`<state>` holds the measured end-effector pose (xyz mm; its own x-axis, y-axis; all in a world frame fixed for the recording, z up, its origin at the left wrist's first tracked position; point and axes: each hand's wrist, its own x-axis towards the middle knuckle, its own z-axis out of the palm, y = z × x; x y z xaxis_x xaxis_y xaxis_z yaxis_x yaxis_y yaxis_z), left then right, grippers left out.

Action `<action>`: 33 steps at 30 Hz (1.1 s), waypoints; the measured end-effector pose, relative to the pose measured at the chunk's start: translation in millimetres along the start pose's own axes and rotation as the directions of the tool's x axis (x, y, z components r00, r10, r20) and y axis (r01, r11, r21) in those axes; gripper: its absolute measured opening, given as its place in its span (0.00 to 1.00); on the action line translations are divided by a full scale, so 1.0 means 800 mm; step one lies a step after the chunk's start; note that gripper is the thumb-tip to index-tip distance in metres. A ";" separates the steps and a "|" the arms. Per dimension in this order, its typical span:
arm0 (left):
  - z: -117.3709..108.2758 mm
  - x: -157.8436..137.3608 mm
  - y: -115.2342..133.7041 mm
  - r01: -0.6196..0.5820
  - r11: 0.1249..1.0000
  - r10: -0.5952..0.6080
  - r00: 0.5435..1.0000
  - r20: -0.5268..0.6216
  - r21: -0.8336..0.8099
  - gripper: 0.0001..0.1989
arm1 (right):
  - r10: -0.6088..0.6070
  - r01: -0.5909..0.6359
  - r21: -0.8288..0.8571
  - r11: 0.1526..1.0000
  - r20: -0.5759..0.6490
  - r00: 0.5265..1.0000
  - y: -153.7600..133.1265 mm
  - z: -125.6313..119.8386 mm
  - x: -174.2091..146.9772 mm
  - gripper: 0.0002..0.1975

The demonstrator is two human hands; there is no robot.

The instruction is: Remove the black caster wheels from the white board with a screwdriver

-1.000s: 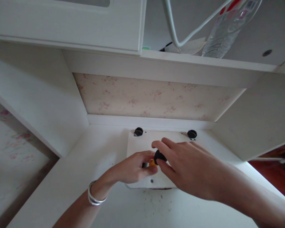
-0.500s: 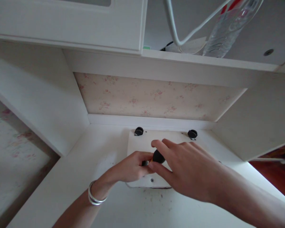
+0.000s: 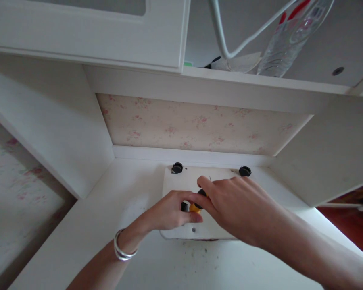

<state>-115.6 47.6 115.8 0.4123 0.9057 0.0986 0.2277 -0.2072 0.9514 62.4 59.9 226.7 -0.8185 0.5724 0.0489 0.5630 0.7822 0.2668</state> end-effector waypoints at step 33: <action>-0.005 -0.005 -0.004 -0.053 0.993 0.042 0.994 0.103 0.107 0.05 | 0.002 -0.002 0.029 1.000 0.005 1.000 0.000 0.000 -0.007 0.10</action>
<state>-121.4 46.4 113.5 0.5099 0.8534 0.1083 0.2988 -0.2937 0.9080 67.1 56.6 226.3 -0.8170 0.5749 0.0450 0.5677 0.7880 0.2384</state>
